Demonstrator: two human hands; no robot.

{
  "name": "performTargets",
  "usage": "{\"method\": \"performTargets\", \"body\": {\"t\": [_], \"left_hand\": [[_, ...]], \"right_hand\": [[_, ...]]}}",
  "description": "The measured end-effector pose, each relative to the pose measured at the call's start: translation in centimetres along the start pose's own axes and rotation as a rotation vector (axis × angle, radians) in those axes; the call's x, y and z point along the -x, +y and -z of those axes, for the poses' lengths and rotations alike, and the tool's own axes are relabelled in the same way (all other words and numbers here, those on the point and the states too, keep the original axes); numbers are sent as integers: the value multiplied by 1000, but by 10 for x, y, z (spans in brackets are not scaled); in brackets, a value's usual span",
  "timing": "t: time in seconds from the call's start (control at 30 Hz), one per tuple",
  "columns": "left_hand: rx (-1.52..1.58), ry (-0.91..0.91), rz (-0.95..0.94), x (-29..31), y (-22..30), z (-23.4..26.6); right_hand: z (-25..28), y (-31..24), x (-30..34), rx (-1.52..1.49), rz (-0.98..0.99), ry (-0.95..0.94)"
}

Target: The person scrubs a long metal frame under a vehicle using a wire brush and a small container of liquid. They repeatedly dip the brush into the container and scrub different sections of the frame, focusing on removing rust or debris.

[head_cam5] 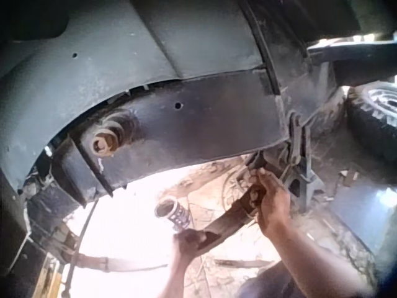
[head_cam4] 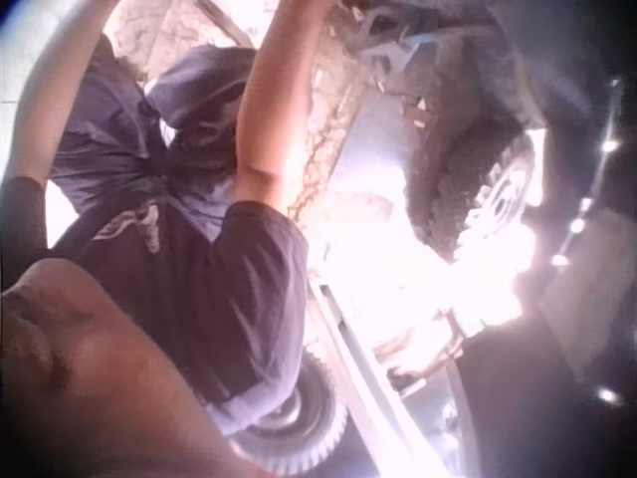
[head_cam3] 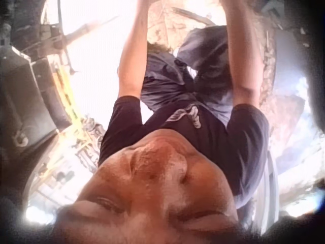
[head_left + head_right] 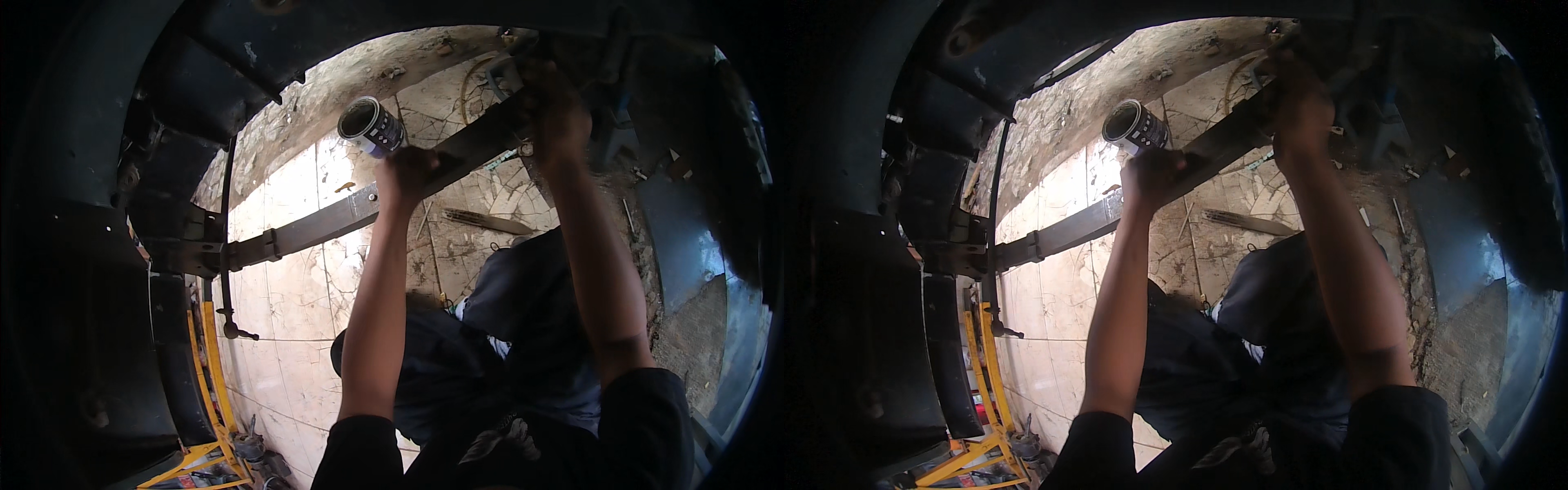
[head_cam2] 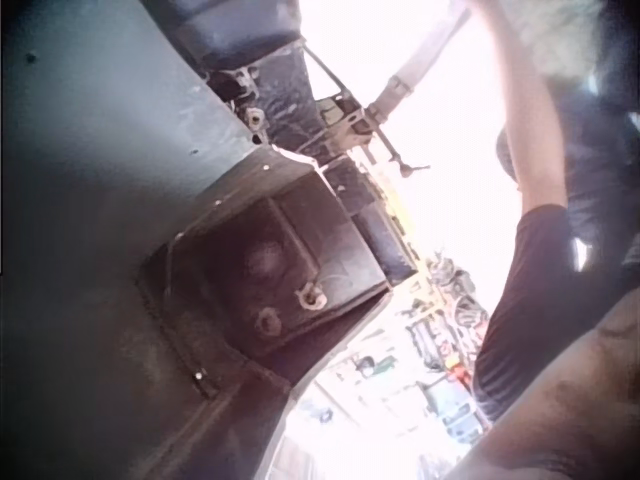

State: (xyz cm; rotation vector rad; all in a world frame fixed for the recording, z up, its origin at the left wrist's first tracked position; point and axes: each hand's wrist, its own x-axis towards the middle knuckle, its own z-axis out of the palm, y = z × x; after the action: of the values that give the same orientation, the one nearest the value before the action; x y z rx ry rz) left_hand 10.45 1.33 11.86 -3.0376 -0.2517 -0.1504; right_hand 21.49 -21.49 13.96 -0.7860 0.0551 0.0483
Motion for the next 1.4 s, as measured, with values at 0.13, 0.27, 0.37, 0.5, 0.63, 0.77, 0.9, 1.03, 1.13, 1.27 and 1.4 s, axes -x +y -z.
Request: {"method": "performTargets", "body": {"t": [0.13, 0.27, 0.37, 0.5, 0.63, 0.77, 0.9, 1.03, 1.13, 1.27, 1.4], "left_hand": [[421, 155, 78, 49, 10, 4], [496, 157, 151, 31, 6, -2], [635, 244, 229, 4, 11, 1], [234, 140, 103, -9, 14, 2], [299, 248, -33, 31, 16, -3], [248, 19, 238, 6, 33, 12], [322, 224, 71, -20, 12, 0], [64, 59, 8, -18, 25, 16], [23, 54, -25, 22, 34, 22], [285, 212, 12, 43, 37, 5], [341, 196, 61, 14, 35, 9]], "right_hand": [[3, -15, -2, -118, -45, -27], [-13, -22, 12, -158, -61, 14], [-12, -11, 11, -201, -41, -29], [-6, -9, 5, -59, -144, -108], [-16, -16, 14, -18, -224, -88], [-14, -14, 9, 71, -177, -130], [-23, -15, 13, 78, -204, -143], [-19, -14, 13, 90, -260, -139], [-18, -20, 20, 153, -193, -231], [-16, -20, 17, 197, -173, -290], [-12, -10, 14, 266, -91, -348]]}}
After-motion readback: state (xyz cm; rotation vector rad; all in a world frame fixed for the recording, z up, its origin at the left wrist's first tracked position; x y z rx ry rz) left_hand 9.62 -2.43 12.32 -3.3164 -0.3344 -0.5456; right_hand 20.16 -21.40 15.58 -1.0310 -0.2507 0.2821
